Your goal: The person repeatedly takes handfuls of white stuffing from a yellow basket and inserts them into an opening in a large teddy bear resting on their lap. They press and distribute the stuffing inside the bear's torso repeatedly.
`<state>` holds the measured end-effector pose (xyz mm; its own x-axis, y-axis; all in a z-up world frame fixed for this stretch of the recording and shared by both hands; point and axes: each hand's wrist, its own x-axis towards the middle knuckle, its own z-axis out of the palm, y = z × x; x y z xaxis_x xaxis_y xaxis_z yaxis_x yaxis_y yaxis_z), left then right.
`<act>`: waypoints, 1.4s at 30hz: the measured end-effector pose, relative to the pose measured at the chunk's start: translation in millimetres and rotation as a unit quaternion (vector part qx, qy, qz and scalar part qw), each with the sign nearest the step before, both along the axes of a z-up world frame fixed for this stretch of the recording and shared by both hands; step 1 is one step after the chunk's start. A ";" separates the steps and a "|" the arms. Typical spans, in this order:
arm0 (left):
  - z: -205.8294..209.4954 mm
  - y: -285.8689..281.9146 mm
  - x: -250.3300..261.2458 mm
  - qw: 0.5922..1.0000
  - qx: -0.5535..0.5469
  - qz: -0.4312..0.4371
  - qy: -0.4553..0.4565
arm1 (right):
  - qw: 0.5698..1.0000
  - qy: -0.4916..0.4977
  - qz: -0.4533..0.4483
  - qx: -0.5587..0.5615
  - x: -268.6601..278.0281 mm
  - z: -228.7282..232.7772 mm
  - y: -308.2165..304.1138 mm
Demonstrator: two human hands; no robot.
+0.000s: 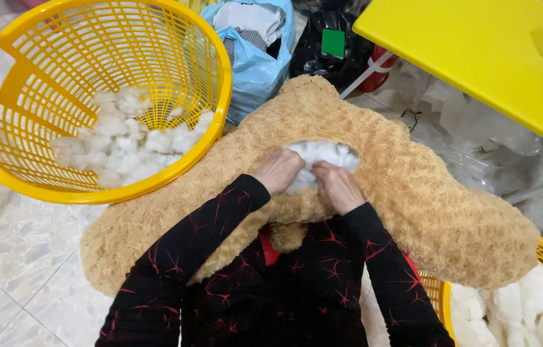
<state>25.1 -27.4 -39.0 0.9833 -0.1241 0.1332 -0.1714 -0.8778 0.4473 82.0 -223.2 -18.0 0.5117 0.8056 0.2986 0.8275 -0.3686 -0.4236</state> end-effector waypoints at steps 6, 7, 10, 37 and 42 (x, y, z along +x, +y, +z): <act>28.9 12.5 -31.2 0.988 0.099 0.042 -0.113 | 0.972 -0.197 -0.040 -0.124 0.8 38.2 -19.6; 42.6 13.4 -37.5 0.991 0.068 0.046 -0.110 | 0.976 -0.194 -0.030 -0.095 -4.1 49.4 -22.4; 85.4 15.7 -53.1 0.991 -0.015 0.062 -0.120 | 0.988 -0.135 -0.066 -0.020 -21.2 78.5 -32.7; 32.1 51.6 -1.7 0.972 -0.174 0.150 -0.036 | 0.981 -0.084 -0.171 0.040 13.1 34.7 1.4; 62.4 48.2 -9.1 0.932 -0.357 0.059 -0.003 | 0.961 -0.203 -0.187 0.014 6.0 39.8 -8.9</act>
